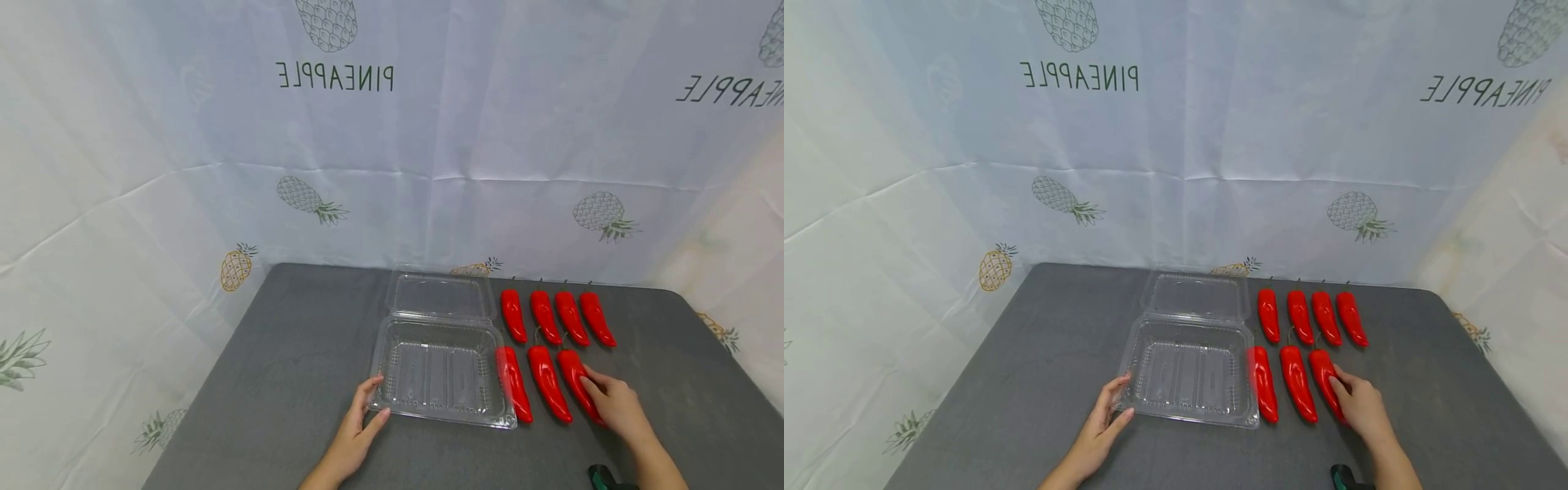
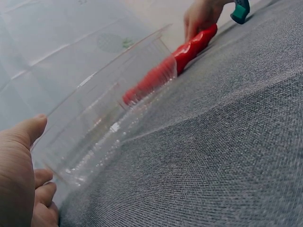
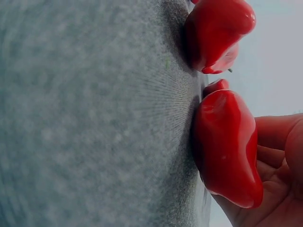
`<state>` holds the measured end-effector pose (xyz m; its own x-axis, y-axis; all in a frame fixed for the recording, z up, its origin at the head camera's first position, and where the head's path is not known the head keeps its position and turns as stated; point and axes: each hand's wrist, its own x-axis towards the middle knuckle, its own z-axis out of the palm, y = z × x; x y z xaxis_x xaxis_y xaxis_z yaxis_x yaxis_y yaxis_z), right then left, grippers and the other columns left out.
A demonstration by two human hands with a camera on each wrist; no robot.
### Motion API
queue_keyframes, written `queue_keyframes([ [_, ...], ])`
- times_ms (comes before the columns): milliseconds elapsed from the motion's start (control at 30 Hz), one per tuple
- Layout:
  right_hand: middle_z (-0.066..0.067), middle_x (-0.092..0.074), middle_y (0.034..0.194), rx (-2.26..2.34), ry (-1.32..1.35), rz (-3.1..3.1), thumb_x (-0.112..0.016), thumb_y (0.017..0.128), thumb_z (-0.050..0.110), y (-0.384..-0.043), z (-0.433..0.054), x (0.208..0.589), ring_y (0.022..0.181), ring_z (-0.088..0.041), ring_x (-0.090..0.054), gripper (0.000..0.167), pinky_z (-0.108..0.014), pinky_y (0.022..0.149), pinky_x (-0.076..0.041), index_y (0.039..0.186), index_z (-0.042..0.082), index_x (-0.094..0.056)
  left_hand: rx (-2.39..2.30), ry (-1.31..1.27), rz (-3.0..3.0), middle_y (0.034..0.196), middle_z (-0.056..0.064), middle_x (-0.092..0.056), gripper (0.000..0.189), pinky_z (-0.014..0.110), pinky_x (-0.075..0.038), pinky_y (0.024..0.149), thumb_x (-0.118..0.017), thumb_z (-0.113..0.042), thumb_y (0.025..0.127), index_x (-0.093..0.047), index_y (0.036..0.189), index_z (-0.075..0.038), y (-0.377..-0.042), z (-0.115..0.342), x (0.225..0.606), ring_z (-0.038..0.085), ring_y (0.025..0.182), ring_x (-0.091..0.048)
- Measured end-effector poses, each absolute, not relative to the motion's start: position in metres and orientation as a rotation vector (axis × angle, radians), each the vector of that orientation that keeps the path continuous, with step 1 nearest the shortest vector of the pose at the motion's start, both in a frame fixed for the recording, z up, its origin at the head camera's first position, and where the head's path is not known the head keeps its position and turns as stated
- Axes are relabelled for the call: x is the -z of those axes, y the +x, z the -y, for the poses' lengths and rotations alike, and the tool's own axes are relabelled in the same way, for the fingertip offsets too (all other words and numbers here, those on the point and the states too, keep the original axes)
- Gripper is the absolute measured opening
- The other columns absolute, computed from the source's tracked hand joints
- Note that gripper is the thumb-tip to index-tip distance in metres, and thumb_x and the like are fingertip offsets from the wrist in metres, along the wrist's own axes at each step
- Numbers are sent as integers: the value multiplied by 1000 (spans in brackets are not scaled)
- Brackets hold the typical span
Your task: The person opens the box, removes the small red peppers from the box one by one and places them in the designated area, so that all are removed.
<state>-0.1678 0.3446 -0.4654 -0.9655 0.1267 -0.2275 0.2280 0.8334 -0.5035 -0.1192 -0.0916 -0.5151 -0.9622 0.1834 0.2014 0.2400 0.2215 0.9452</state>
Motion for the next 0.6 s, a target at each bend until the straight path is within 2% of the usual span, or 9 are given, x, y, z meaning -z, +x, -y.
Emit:
queue_keyframes([
  [67, -39, -38, 133, 827, 275, -2819, -40, 96, 48, -168, -345, 466, 97, -39, -54, 70, -45, 76, -48, 137, -8, -33, 1895, -414, 2414, 148, 17, -35, 48, 66, -26, 101, -53, -17, 95, -34, 137, -7, -119, 91, 515, 18, 139, -26],
  [133, -38, -34, 136, 855, 285, -2801, -36, 97, 49, -167, -344, 465, 112, -48, -47, 72, -56, 87, -44, 139, -9, -29, 1908, -394, 2411, 148, 15, -35, 48, 61, -27, 105, -54, -18, 94, -35, 138, -9, -119, 90, 514, 9, 138, -25],
  [233, -37, -31, 138, 916, 297, -2799, -33, 97, 50, -166, -343, 462, 126, -52, -33, 75, -62, 97, -33, 141, -11, -24, 1932, -368, 2393, 148, 14, -36, 51, 36, -30, 111, -58, -17, 92, -37, 138, -10, -118, 89, 513, -2, 134, -25],
  [333, -36, -34, 136, 967, 285, -2831, -35, 97, 48, -165, -339, 456, 126, -50, -36, 75, -60, 98, -34, 141, -12, -23, 1903, -372, 2347, 147, 15, -38, 53, 15, -29, 105, -63, -14, 88, -41, 137, -11, -118, 88, 514, -4, 133, -29],
  [400, -37, -36, 135, 984, 262, -2870, -37, 97, 46, -165, -334, 450, 124, -50, -39, 74, -60, 96, -36, 141, -12, -23, 1856, -381, 2328, 147, 16, -36, 55, 11, -27, 104, -65, -13, 86, -42, 137, -12, -117, 88, 514, 1, 134, -28],
  [433, -37, -36, 135, 984, 248, -2886, -38, 97, 46, -165, -332, 446, 123, -51, -39, 74, -61, 96, -37, 142, -11, -22, 1809, -388, 2326, 148, 18, -34, 55, 17, -28, 107, -65, -13, 86, -42, 137, -13, -117, 89, 513, 6, 136, -29],
  [467, -38, -35, 135, 975, 231, -2906, -39, 97, 45, -165, -330, 441, 122, -52, -40, 74, -62, 94, -37, 142, -10, -22, 1776, -399, 2317, 149, 19, -31, 56, 18, -26, 110, -65, -13, 86, -42, 138, -13, -118, 90, 512, 11, 138, -28],
  [533, -41, -43, 128, 959, 188, -2967, -42, 97, 43, -167, -324, 430, 108, -52, -49, 73, -60, 87, -43, 143, -8, -21, 1661, -441, 2322, 151, 22, -25, 57, 19, -18, 113, -62, -12, 87, -40, 139, -12, -121, 95, 507, 22, 140, -22],
  [600, -41, -38, 133, 962, 104, -3027, -45, 96, 40, -169, -319, 418, 114, -53, -44, 73, -64, 88, -39, 145, -6, -17, 1479, -487, 2328, 152, 23, -21, 57, 23, -8, 116, -61, -12, 88, -38, 141, -11, -127, 102, 498, 30, 141, -17],
])
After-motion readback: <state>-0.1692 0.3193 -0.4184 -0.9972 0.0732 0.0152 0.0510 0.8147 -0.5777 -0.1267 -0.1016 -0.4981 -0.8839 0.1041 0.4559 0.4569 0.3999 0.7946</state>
